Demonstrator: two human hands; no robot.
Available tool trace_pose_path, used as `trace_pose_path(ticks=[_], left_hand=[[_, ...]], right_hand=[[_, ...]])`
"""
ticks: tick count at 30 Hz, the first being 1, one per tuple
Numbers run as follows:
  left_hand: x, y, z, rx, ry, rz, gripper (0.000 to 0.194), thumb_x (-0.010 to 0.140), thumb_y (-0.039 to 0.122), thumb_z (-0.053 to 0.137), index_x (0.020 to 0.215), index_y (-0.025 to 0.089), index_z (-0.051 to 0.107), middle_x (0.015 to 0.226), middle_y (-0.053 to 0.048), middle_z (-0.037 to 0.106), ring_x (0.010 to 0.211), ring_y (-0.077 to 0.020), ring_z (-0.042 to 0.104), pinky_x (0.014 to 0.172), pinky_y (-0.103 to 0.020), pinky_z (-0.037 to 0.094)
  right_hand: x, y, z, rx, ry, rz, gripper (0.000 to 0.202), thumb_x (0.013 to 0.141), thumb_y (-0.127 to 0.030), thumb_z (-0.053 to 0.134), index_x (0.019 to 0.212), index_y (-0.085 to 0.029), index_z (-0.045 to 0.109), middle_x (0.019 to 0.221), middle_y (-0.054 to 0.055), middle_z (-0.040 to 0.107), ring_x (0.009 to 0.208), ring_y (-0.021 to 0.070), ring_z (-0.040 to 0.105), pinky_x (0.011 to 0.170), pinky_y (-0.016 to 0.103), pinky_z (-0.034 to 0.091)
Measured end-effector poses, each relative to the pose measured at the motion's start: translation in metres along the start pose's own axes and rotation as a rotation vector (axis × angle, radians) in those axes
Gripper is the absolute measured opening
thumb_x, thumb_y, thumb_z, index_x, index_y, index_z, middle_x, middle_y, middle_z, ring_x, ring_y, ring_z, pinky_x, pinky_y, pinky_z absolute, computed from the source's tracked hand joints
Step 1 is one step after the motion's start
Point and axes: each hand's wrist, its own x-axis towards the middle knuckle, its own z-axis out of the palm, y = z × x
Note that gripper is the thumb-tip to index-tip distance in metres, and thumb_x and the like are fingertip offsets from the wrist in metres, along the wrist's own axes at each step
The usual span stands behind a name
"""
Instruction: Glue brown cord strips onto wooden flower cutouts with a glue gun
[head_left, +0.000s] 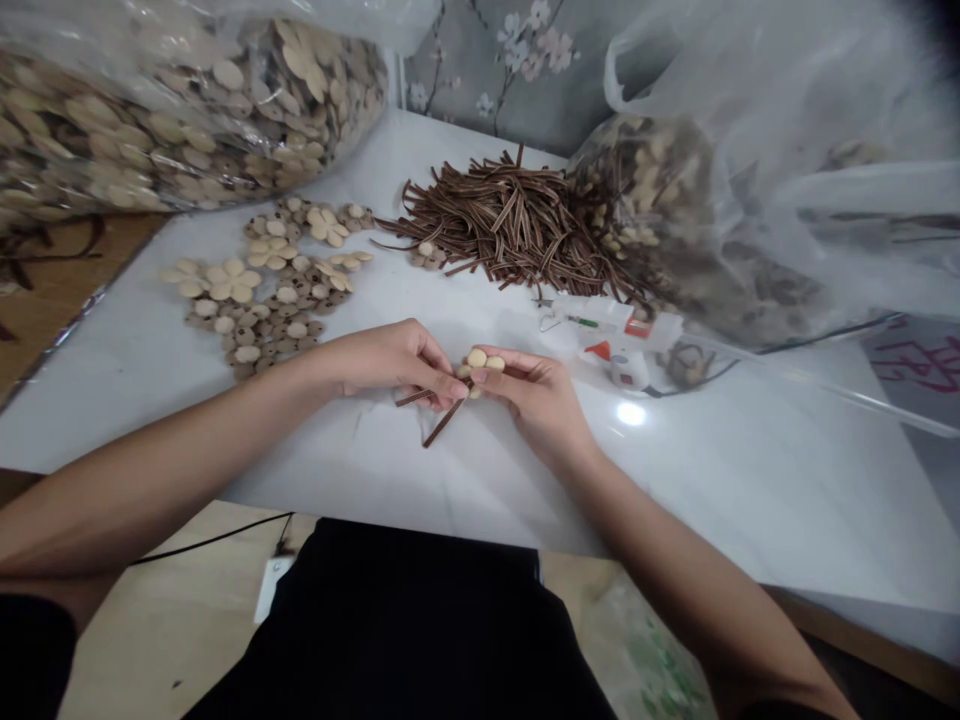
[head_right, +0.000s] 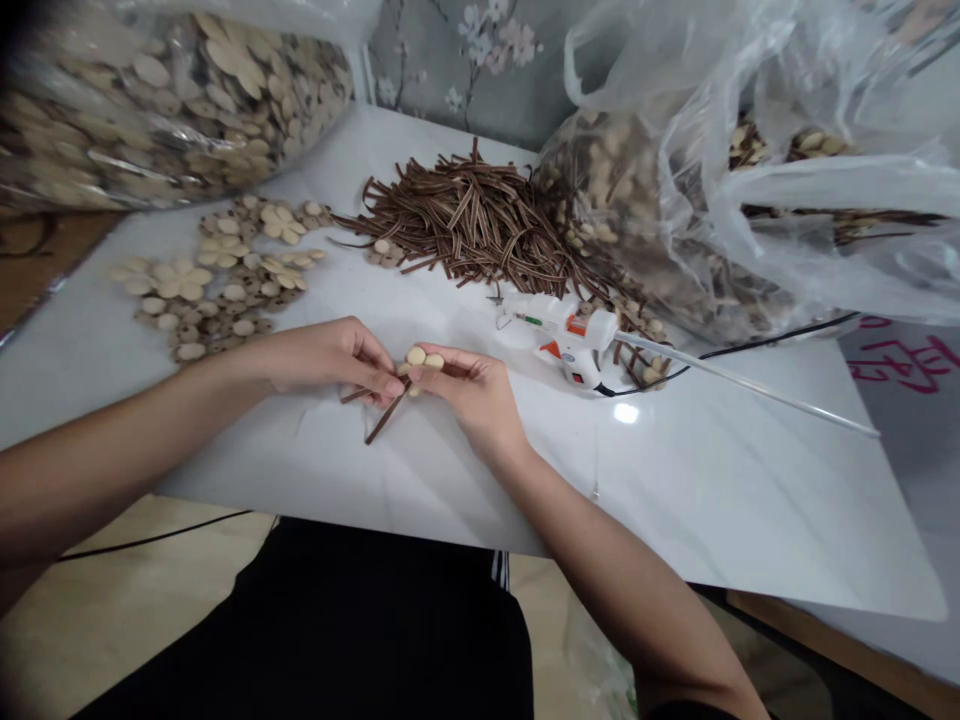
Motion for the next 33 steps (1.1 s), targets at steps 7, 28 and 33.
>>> trace_pose_path(ticks=[7,28,33], left_hand=[[0.003,-0.003,0.002,-0.008,0.059,0.002,0.023,0.072,0.035,0.077,0.073,0.012,0.075,0.066,-0.006,0.07,0.051,-0.009,0.055,0.047,-0.018,0.039],[0.01,-0.012,-0.006,0.079,0.615,0.268,0.043,0.084,0.052,0.063,0.107,0.016,0.069,0.096,-0.008,0.069,0.08,-0.0155,0.063,0.071,-0.026,0.05],[0.015,-0.019,-0.011,0.139,0.713,0.369,0.042,0.085,0.053,0.061,0.1,0.016,0.073,0.087,-0.006,0.071,0.075,-0.016,0.062,0.067,-0.026,0.046]], right_hand=[[0.0,0.0,-0.001,-0.019,0.01,0.007,0.03,0.063,-0.028,0.085,0.091,-0.024,0.078,0.085,0.0,0.075,0.074,0.0165,0.067,0.084,0.037,0.054],[-0.024,-0.026,-0.029,-0.863,0.378,-0.999,0.029,0.081,-0.02,0.073,0.107,-0.034,0.073,0.114,-0.002,0.073,0.111,0.0282,0.067,0.103,0.048,0.05],[-0.01,-0.008,-0.034,-1.404,-0.082,-1.182,0.034,0.091,-0.007,0.055,0.121,-0.018,0.066,0.123,0.008,0.069,0.114,0.0231,0.066,0.097,0.038,0.058]])
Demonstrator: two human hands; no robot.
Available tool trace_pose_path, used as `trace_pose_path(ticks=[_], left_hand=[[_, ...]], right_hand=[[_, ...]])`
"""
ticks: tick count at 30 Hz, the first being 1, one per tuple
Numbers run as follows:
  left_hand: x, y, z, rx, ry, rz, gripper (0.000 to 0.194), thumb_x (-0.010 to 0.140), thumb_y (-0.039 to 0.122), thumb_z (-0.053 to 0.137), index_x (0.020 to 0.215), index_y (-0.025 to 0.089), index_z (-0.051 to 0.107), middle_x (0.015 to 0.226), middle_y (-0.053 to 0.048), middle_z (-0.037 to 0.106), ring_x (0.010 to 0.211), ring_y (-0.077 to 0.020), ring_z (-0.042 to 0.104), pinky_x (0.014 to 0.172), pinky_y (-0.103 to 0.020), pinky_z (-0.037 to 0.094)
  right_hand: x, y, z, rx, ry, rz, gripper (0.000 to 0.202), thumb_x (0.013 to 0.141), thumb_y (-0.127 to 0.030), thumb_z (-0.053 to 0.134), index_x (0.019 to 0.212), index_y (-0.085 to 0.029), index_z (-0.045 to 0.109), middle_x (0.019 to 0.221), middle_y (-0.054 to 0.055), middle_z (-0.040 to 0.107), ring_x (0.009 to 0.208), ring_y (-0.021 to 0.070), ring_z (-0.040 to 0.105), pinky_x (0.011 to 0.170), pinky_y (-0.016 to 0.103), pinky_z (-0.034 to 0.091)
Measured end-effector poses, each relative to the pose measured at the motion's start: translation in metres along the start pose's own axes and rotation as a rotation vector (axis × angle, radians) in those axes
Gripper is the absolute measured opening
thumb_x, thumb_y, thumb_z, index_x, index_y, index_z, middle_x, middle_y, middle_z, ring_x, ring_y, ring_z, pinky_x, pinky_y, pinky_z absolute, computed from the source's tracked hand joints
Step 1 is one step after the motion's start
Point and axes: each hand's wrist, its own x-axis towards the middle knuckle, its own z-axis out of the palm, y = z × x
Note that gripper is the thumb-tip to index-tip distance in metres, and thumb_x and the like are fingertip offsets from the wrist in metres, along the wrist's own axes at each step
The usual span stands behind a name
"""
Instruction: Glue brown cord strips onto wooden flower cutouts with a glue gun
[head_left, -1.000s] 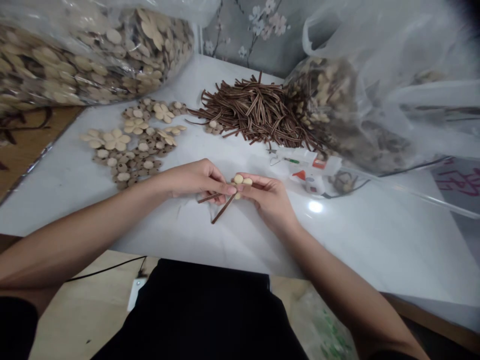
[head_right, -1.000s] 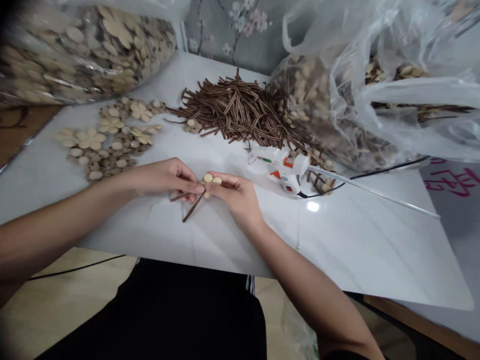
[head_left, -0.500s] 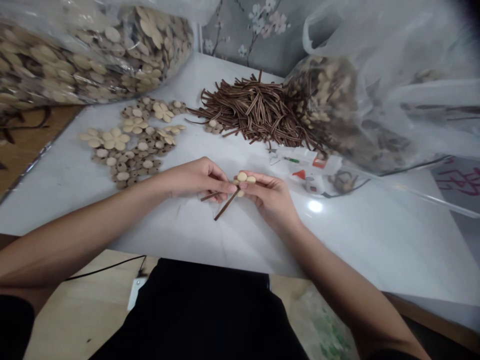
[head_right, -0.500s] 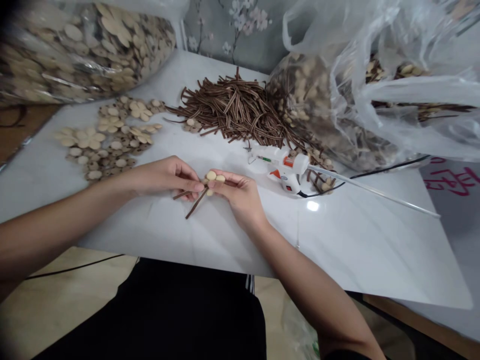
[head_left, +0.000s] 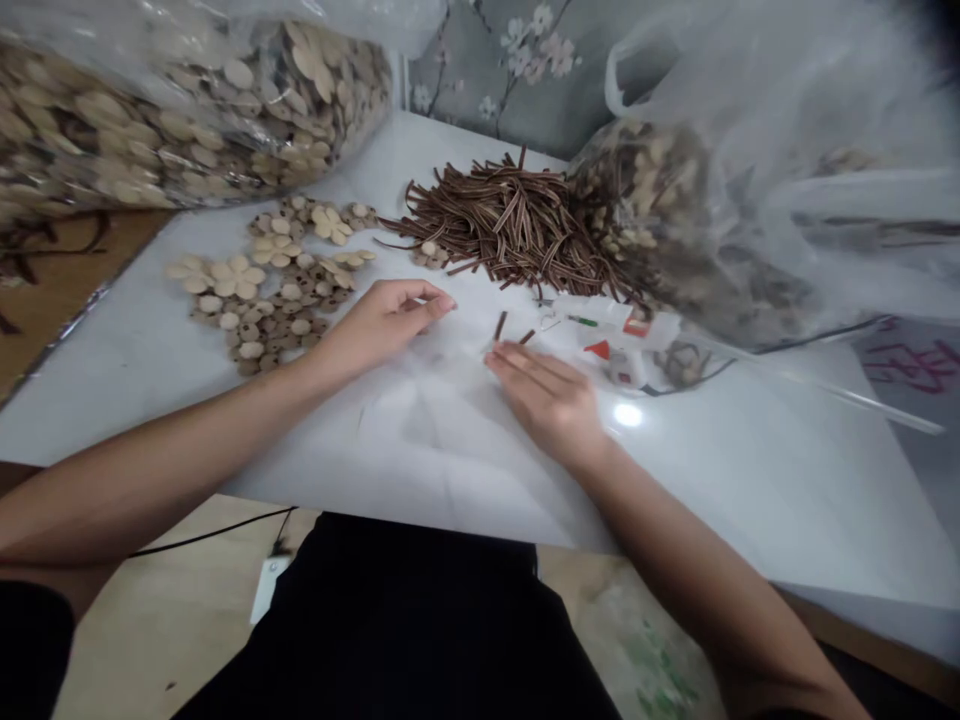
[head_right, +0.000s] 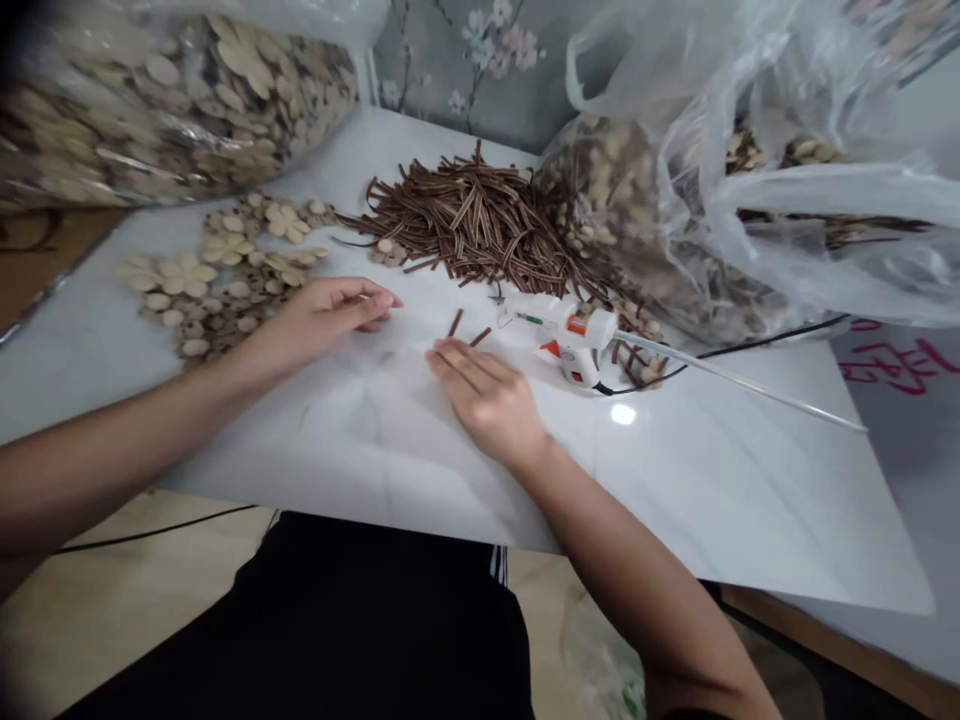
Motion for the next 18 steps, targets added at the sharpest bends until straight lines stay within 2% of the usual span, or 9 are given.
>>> trace_pose_path(ticks=[3,8,15,18], left_hand=[[-0.001,0.002,0.0,0.076,-0.009,0.023,0.039,0.084,0.051,0.062,0.095,0.016,0.074,0.084,-0.005,0.072,0.074,-0.0159,0.061,0.066,-0.025,0.043],[-0.003,0.007,-0.001,0.138,-0.016,0.049,0.032,0.082,0.046,0.065,0.09,0.017,0.075,0.086,-0.004,0.074,0.075,-0.0161,0.059,0.066,-0.025,0.041],[-0.002,0.008,0.0,0.129,-0.025,0.037,0.03,0.082,0.043,0.065,0.089,0.016,0.075,0.087,-0.004,0.074,0.076,-0.0161,0.06,0.07,-0.027,0.043],[-0.002,0.008,0.001,0.119,-0.046,0.051,0.029,0.082,0.042,0.065,0.089,0.016,0.074,0.086,-0.004,0.074,0.077,-0.016,0.061,0.072,-0.026,0.044]], right_hand=[[-0.003,-0.005,0.016,-0.03,-0.125,-0.073,0.032,0.091,-0.005,0.051,0.118,-0.011,0.067,0.122,0.013,0.069,0.114,0.0246,0.066,0.095,0.038,0.059],[-0.007,-0.014,0.021,-0.066,-0.124,-0.046,0.032,0.091,-0.006,0.051,0.119,-0.012,0.066,0.119,0.011,0.071,0.11,0.0212,0.068,0.093,0.033,0.06],[-0.002,-0.016,0.019,-0.047,-0.184,-0.012,0.04,0.087,-0.001,0.045,0.12,-0.008,0.065,0.121,0.012,0.069,0.11,0.0232,0.068,0.091,0.035,0.06],[-0.003,-0.016,0.02,0.037,-0.187,0.052,0.042,0.086,-0.002,0.044,0.121,-0.011,0.066,0.12,0.011,0.07,0.11,0.0236,0.068,0.091,0.037,0.059]])
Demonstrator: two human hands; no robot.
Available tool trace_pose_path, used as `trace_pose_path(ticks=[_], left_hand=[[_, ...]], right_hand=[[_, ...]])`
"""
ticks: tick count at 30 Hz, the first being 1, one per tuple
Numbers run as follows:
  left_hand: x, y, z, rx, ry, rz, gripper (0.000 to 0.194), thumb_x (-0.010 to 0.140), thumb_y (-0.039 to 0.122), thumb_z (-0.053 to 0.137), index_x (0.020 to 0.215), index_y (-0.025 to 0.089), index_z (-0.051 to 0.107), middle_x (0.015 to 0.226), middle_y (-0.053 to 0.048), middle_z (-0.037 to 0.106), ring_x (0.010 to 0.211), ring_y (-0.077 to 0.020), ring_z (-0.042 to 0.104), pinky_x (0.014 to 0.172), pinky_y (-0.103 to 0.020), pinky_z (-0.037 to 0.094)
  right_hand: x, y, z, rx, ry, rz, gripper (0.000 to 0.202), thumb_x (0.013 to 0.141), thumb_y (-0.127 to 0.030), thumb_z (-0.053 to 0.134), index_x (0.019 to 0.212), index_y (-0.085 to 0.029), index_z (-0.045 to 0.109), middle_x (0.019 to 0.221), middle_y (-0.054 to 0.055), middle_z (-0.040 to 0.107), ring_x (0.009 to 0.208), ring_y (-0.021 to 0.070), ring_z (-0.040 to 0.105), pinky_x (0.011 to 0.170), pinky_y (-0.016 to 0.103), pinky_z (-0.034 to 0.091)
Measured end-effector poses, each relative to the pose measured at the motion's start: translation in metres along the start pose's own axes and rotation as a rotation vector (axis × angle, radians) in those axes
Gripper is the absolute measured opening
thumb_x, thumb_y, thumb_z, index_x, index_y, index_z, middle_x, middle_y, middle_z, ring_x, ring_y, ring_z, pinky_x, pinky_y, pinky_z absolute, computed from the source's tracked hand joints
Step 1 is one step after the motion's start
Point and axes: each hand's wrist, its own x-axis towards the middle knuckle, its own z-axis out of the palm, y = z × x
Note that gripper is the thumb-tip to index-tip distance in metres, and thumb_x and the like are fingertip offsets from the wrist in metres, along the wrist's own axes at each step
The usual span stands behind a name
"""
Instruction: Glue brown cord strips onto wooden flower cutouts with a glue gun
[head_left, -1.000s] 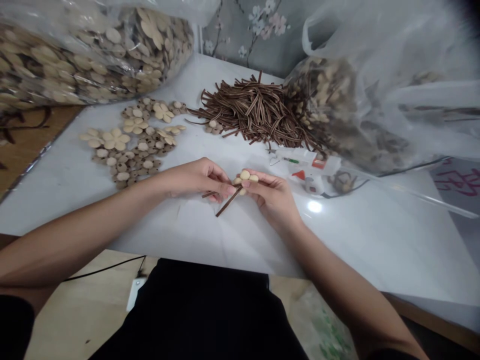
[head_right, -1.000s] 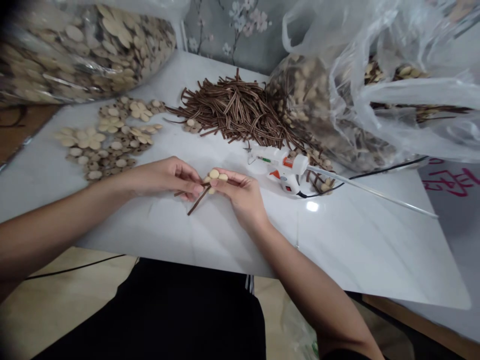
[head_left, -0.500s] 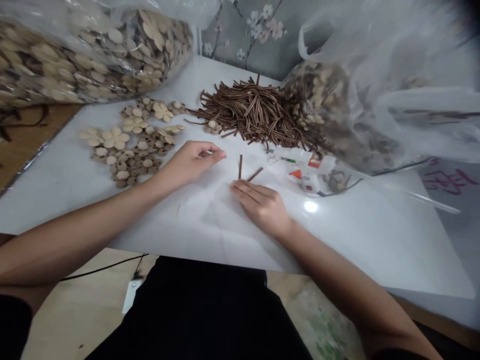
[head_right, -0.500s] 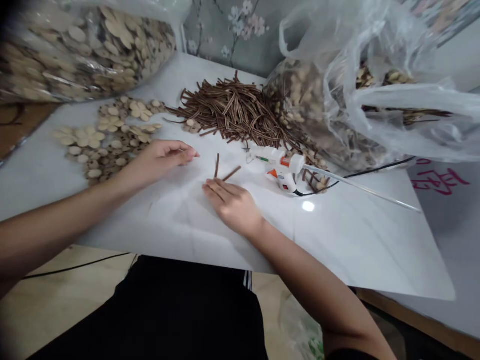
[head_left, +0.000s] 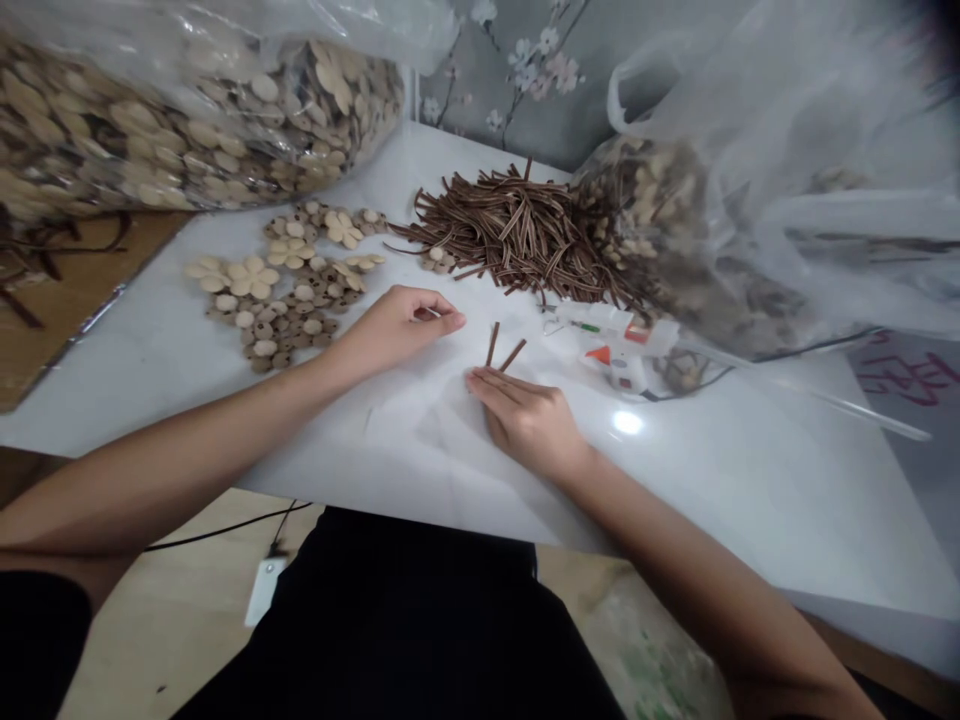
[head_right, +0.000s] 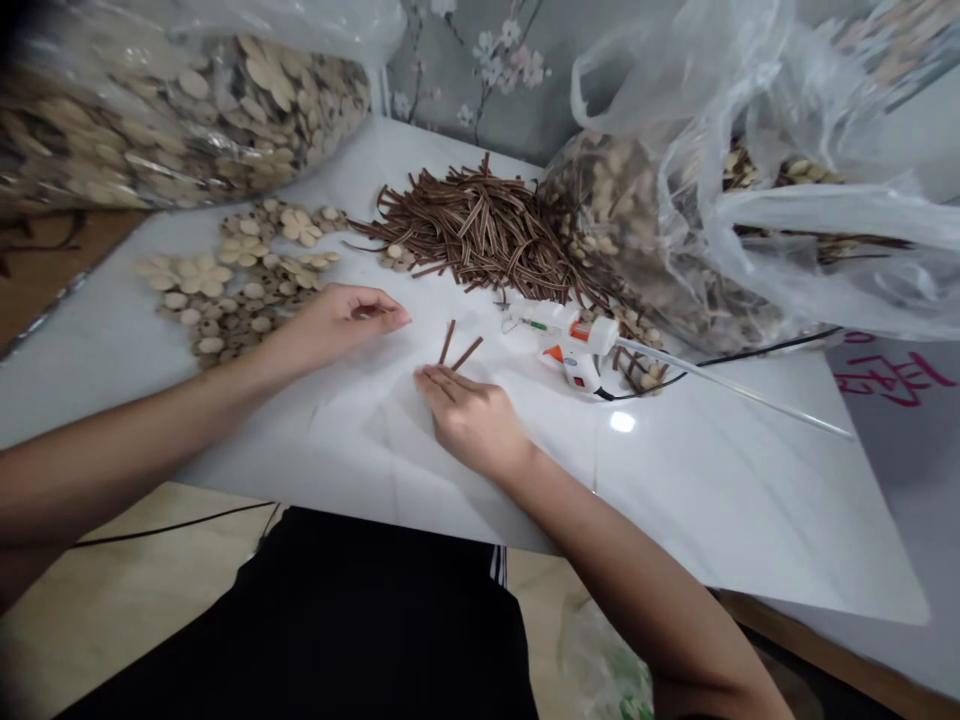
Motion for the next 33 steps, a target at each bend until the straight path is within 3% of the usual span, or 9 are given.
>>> trace_pose_path(ticks=[3,7,11,14,19,21,24,29,33], left_hand=[[-0.001,0.001,0.0,-0.032,-0.042,0.018,0.029,0.083,0.042,0.066,0.091,0.016,0.074,0.087,-0.004,0.074,0.078,-0.0158,0.063,0.073,-0.026,0.045],[-0.005,0.009,0.0,-0.081,-0.045,0.015,0.034,0.084,0.047,0.065,0.098,0.016,0.072,0.091,-0.004,0.073,0.076,-0.0153,0.063,0.069,-0.025,0.046],[-0.016,0.022,0.004,-0.114,0.012,0.118,0.033,0.091,0.046,0.058,0.102,0.018,0.069,0.102,-0.005,0.072,0.093,-0.0171,0.064,0.084,-0.026,0.047],[-0.028,0.027,0.008,-0.095,0.085,0.221,0.025,0.092,0.041,0.058,0.103,0.02,0.066,0.101,-0.005,0.07,0.097,-0.0183,0.063,0.086,-0.029,0.047],[-0.042,0.033,0.009,0.121,0.165,0.751,0.012,0.081,0.021,0.071,0.089,0.02,0.063,0.086,-0.003,0.062,0.095,-0.0219,0.063,0.084,-0.036,0.049],[-0.043,0.034,0.009,0.27,0.139,0.865,0.012,0.077,0.015,0.073,0.082,0.019,0.063,0.085,-0.004,0.061,0.097,-0.0235,0.063,0.086,-0.039,0.049],[-0.041,0.031,0.01,0.373,0.122,0.835,0.008,0.078,0.013,0.071,0.081,0.019,0.065,0.091,-0.005,0.063,0.098,-0.0235,0.062,0.088,-0.041,0.048],[-0.039,0.028,0.015,0.441,0.117,0.623,0.012,0.08,0.033,0.073,0.087,0.023,0.072,0.095,-0.005,0.064,0.099,-0.0229,0.06,0.09,-0.04,0.047],[-0.041,0.028,0.021,0.479,0.103,0.567,0.013,0.082,0.036,0.071,0.081,0.024,0.074,0.095,-0.006,0.066,0.1,-0.023,0.059,0.09,-0.039,0.046]], right_hand=[[0.002,0.001,-0.001,0.236,0.084,0.172,0.036,0.088,-0.01,0.051,0.118,-0.02,0.07,0.116,0.007,0.072,0.104,0.022,0.071,0.09,0.036,0.059],[0.011,0.0,-0.009,0.884,0.269,0.659,0.026,0.083,-0.028,0.069,0.109,-0.029,0.073,0.103,0.002,0.077,0.085,0.0202,0.074,0.082,0.038,0.059],[0.017,-0.004,-0.021,1.472,0.266,0.967,0.024,0.075,-0.031,0.078,0.099,-0.027,0.076,0.1,0.002,0.077,0.087,0.0183,0.072,0.077,0.031,0.058],[0.018,-0.007,-0.027,1.613,0.217,1.015,0.024,0.073,-0.029,0.08,0.097,-0.025,0.077,0.105,0.003,0.076,0.091,0.0174,0.071,0.077,0.027,0.056],[0.02,-0.01,-0.03,1.693,0.278,1.039,0.025,0.072,-0.026,0.08,0.096,-0.023,0.077,0.103,0.003,0.076,0.094,0.0172,0.071,0.083,0.027,0.055],[0.021,-0.009,-0.03,1.717,0.302,1.052,0.026,0.072,-0.025,0.08,0.097,-0.022,0.077,0.1,0.003,0.077,0.091,0.0154,0.071,0.083,0.026,0.054],[0.021,-0.008,-0.03,1.733,0.282,1.059,0.027,0.072,-0.024,0.08,0.099,-0.022,0.076,0.1,0.002,0.077,0.085,0.0122,0.07,0.08,0.023,0.053],[0.023,-0.008,-0.029,1.747,0.254,1.045,0.028,0.068,-0.023,0.082,0.095,-0.022,0.076,0.099,0.002,0.077,0.087,0.0143,0.07,0.083,0.026,0.054],[0.024,-0.01,-0.027,1.727,0.234,1.039,0.022,0.068,-0.025,0.081,0.09,-0.02,0.077,0.099,0.003,0.076,0.086,0.0156,0.069,0.081,0.027,0.055]])
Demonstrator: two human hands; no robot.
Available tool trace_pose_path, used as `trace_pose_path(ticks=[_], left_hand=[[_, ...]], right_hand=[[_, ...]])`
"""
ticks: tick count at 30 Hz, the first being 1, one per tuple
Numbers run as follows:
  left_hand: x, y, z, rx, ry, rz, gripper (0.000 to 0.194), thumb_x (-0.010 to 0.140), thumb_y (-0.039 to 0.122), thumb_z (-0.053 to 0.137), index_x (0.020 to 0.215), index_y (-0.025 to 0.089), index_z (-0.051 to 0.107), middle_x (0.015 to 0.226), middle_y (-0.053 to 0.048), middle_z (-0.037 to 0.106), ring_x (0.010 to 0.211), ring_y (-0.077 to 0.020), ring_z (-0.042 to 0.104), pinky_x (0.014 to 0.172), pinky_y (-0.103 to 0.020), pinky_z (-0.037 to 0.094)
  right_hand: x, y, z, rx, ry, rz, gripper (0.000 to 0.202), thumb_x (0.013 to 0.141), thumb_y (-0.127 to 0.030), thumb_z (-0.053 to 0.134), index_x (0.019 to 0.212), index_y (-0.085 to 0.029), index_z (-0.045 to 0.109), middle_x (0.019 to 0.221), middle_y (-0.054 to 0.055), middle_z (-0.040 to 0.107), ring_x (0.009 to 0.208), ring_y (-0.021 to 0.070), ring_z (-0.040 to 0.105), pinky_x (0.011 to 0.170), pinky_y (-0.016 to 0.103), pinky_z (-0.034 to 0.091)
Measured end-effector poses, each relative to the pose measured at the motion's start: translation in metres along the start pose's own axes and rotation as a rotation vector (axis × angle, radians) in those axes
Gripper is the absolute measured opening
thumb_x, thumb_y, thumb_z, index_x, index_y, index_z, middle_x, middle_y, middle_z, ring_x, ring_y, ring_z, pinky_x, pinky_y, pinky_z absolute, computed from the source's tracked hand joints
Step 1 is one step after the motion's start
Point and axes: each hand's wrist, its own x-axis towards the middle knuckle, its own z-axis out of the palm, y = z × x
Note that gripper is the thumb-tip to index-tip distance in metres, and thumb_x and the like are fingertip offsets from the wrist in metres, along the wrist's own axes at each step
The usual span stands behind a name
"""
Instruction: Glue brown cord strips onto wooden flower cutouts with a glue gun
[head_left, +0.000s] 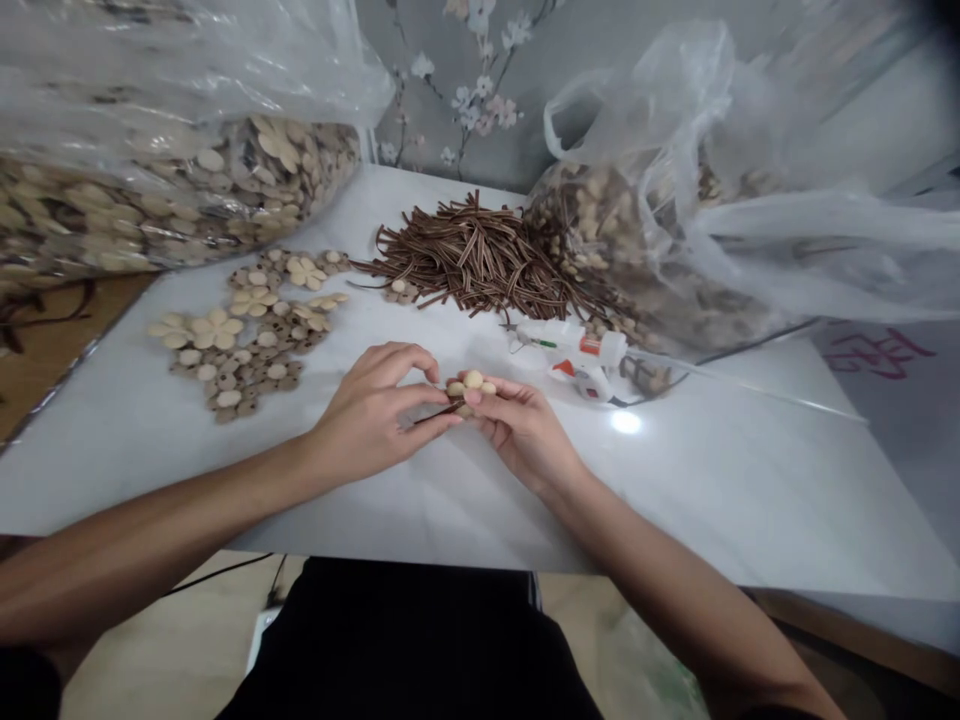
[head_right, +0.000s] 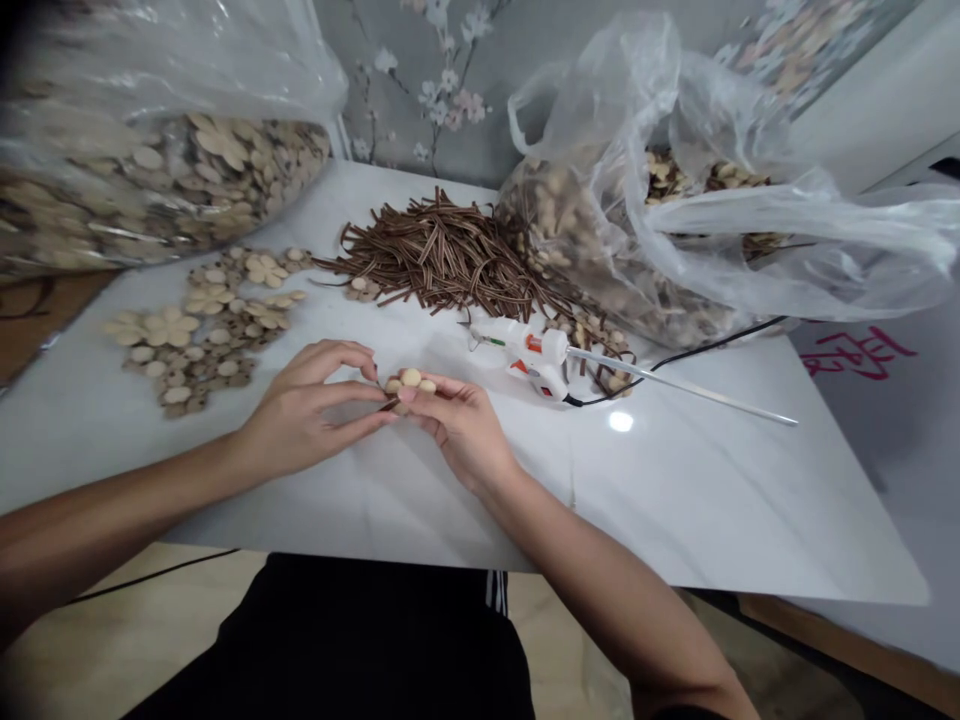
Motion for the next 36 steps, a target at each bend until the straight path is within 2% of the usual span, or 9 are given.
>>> trace_pose_path(ticks=[5,8,14,18,21,27,32,36], left_hand=[[-0.002,0.004,0.003,-0.033,-0.003,0.025,0.01,0.085,0.028,0.067,0.079,0.023,0.072,0.092,-0.005,0.066,0.098,-0.0218,0.06,0.091,-0.039,0.045],[-0.002,0.007,0.004,-0.096,-0.021,-0.012,0.011,0.085,0.025,0.066,0.077,0.022,0.072,0.092,-0.005,0.066,0.096,-0.0214,0.06,0.091,-0.039,0.045],[0.003,0.009,0.002,-0.518,-0.133,-0.319,0.013,0.085,0.031,0.067,0.081,0.021,0.075,0.094,-0.004,0.061,0.092,-0.0173,0.061,0.087,-0.033,0.048],[0.005,0.009,0.002,-0.661,-0.2,-0.464,0.015,0.082,0.037,0.07,0.081,0.023,0.077,0.095,-0.003,0.059,0.089,-0.0169,0.059,0.082,-0.031,0.048],[0.005,0.009,0.005,-0.646,-0.207,-0.5,0.018,0.081,0.04,0.07,0.078,0.023,0.077,0.096,-0.003,0.057,0.089,-0.0175,0.059,0.08,-0.032,0.048],[0.003,0.011,0.009,-0.523,-0.123,-0.469,0.019,0.08,0.041,0.071,0.083,0.022,0.072,0.09,-0.002,0.059,0.089,-0.0179,0.059,0.086,-0.033,0.045],[0.006,0.005,0.008,-0.485,-0.097,-0.478,0.022,0.081,0.043,0.07,0.08,0.021,0.072,0.086,-0.002,0.06,0.084,-0.0172,0.06,0.082,-0.031,0.046],[0.007,0.0,0.006,-0.475,-0.03,-0.507,0.021,0.076,0.041,0.075,0.081,0.021,0.074,0.087,-0.002,0.063,0.086,-0.0178,0.061,0.08,-0.03,0.047]], right_hand=[[0.001,0.003,0.0,0.026,0.006,-0.032,0.016,0.07,-0.023,0.08,0.085,-0.019,0.077,0.094,0.003,0.076,0.084,0.0138,0.068,0.083,0.026,0.054],[0.001,0.004,0.0,0.043,-0.014,-0.049,0.013,0.072,-0.023,0.079,0.084,-0.02,0.077,0.093,0.002,0.076,0.085,0.013,0.068,0.084,0.025,0.053],[0.001,0.005,-0.002,0.006,0.008,-0.078,0.016,0.073,-0.027,0.079,0.088,-0.022,0.077,0.097,0.002,0.076,0.085,0.0142,0.068,0.08,0.026,0.054],[0.001,0.006,-0.002,-0.018,0.034,-0.096,0.016,0.073,-0.029,0.079,0.088,-0.024,0.077,0.102,0.003,0.076,0.09,0.0161,0.068,0.079,0.026,0.055],[0.002,0.008,-0.002,-0.002,0.046,-0.112,0.016,0.072,-0.028,0.079,0.087,-0.024,0.077,0.1,0.003,0.076,0.091,0.0162,0.068,0.08,0.027,0.055],[0.004,0.01,-0.003,-0.043,0.083,-0.122,0.016,0.07,-0.028,0.081,0.085,-0.026,0.077,0.101,0.001,0.076,0.097,0.0189,0.069,0.091,0.034,0.053],[0.006,0.007,-0.008,-0.134,0.026,-0.085,0.023,0.069,-0.029,0.082,0.091,-0.026,0.077,0.099,0.0,0.076,0.089,0.0161,0.069,0.088,0.033,0.054],[0.008,0.005,-0.011,-0.231,-0.001,-0.133,0.027,0.068,-0.03,0.082,0.094,-0.025,0.077,0.097,0.001,0.076,0.089,0.0169,0.069,0.091,0.035,0.054]])
